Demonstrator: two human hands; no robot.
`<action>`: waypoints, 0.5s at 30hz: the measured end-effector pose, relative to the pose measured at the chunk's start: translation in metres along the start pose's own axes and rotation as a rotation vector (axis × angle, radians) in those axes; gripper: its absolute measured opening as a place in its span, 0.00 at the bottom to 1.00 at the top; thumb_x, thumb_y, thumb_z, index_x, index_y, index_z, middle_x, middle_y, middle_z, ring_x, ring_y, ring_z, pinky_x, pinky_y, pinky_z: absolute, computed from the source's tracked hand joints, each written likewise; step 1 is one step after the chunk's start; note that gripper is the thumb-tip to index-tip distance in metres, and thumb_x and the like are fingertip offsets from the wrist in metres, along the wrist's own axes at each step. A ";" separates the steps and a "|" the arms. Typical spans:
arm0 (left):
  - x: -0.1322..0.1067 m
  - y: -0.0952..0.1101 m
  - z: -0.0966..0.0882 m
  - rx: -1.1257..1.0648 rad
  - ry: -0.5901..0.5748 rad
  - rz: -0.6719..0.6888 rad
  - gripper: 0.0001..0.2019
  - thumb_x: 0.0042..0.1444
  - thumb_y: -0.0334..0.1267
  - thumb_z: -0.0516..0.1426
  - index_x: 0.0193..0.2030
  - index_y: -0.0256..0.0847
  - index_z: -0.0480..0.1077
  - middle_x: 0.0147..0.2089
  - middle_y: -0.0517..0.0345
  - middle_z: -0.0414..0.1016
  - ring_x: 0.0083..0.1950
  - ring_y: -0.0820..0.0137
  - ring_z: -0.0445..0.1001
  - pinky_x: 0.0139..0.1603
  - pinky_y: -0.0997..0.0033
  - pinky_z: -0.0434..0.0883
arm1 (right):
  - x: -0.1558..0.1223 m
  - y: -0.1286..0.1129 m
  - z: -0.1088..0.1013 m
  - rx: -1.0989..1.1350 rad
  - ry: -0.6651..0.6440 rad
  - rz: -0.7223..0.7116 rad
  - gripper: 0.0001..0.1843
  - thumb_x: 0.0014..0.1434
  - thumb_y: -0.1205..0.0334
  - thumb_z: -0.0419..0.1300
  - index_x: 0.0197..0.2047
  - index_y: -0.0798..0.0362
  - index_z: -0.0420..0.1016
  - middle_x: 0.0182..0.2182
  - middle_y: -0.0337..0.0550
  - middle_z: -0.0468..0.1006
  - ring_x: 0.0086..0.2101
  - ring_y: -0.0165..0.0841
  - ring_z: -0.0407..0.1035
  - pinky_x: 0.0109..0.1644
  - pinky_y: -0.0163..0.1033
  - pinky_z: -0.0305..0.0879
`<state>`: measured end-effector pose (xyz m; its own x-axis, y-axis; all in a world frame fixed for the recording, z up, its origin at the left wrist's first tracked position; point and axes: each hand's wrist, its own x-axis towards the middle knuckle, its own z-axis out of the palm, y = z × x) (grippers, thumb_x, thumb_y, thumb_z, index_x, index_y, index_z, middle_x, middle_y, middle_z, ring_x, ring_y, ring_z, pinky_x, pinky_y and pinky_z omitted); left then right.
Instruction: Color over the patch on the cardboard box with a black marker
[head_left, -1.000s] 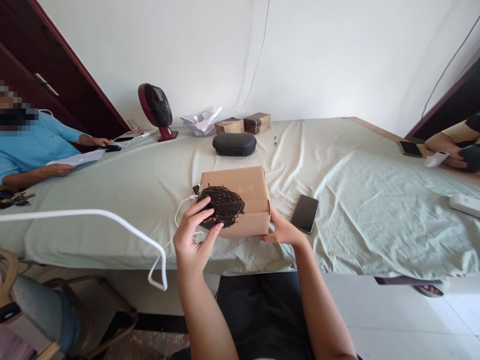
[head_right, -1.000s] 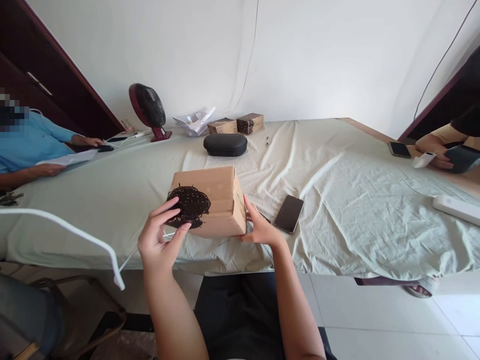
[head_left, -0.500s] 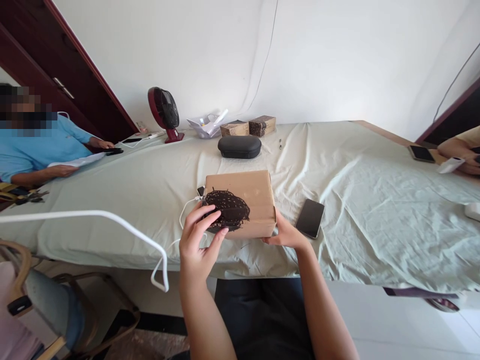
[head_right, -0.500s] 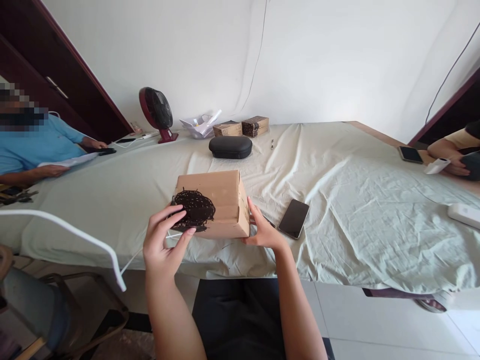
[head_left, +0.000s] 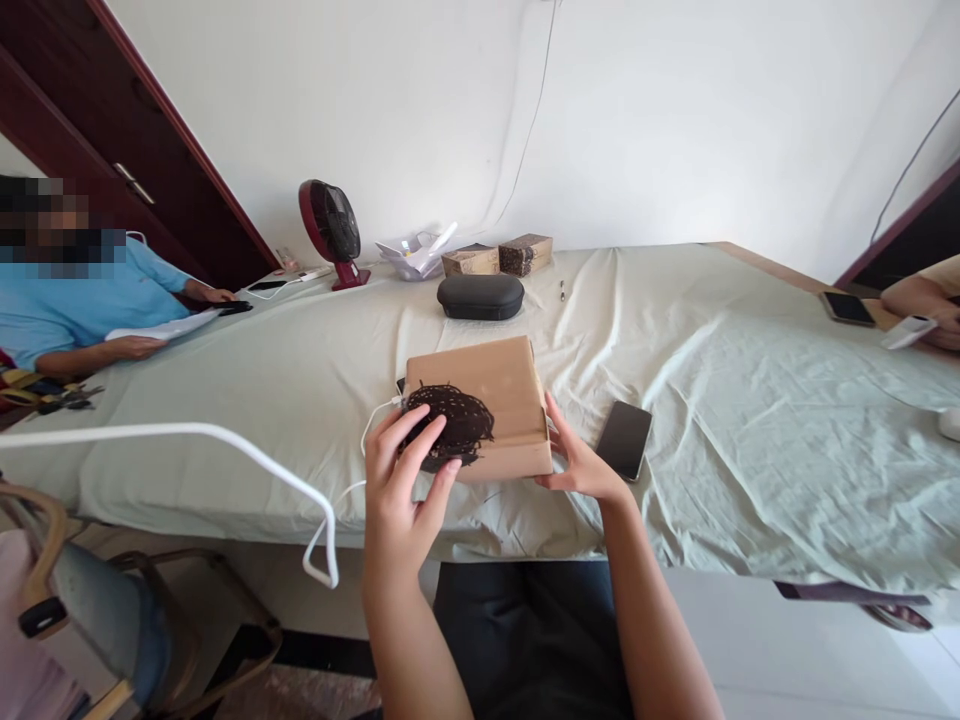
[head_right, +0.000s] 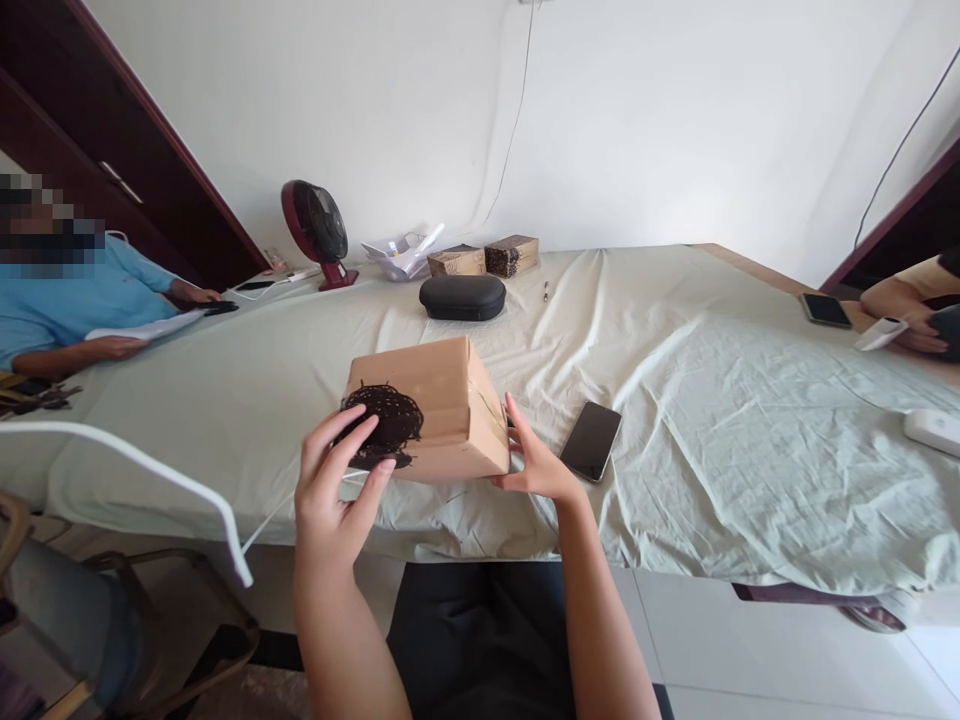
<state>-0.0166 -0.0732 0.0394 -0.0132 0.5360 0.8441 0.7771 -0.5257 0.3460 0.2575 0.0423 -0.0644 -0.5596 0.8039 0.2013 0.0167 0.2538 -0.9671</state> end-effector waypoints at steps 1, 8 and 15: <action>-0.001 -0.002 -0.001 0.004 0.016 -0.023 0.28 0.66 0.32 0.65 0.71 0.54 0.72 0.68 0.50 0.74 0.71 0.55 0.72 0.73 0.52 0.71 | -0.001 -0.001 -0.001 0.037 0.018 -0.017 0.80 0.50 0.44 0.80 0.85 0.37 0.24 0.84 0.53 0.37 0.77 0.59 0.53 0.78 0.64 0.55; -0.009 -0.019 -0.009 -0.030 -0.025 -0.296 0.22 0.71 0.41 0.60 0.70 0.49 0.72 0.66 0.47 0.76 0.68 0.58 0.76 0.67 0.59 0.75 | -0.009 -0.035 -0.001 0.037 0.284 -0.297 0.77 0.50 0.29 0.74 0.84 0.33 0.26 0.80 0.46 0.51 0.80 0.53 0.42 0.83 0.62 0.38; -0.018 -0.027 0.001 -0.086 -0.108 -0.522 0.32 0.68 0.48 0.64 0.76 0.50 0.67 0.70 0.45 0.76 0.74 0.51 0.73 0.72 0.51 0.73 | -0.020 -0.061 0.002 -0.161 0.317 -0.331 0.72 0.54 0.39 0.76 0.84 0.31 0.30 0.81 0.44 0.45 0.80 0.57 0.40 0.82 0.67 0.40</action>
<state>-0.0371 -0.0682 0.0142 -0.3155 0.8029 0.5057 0.6300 -0.2213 0.7444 0.2666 0.0096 -0.0101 -0.2773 0.7839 0.5555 0.0222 0.5833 -0.8120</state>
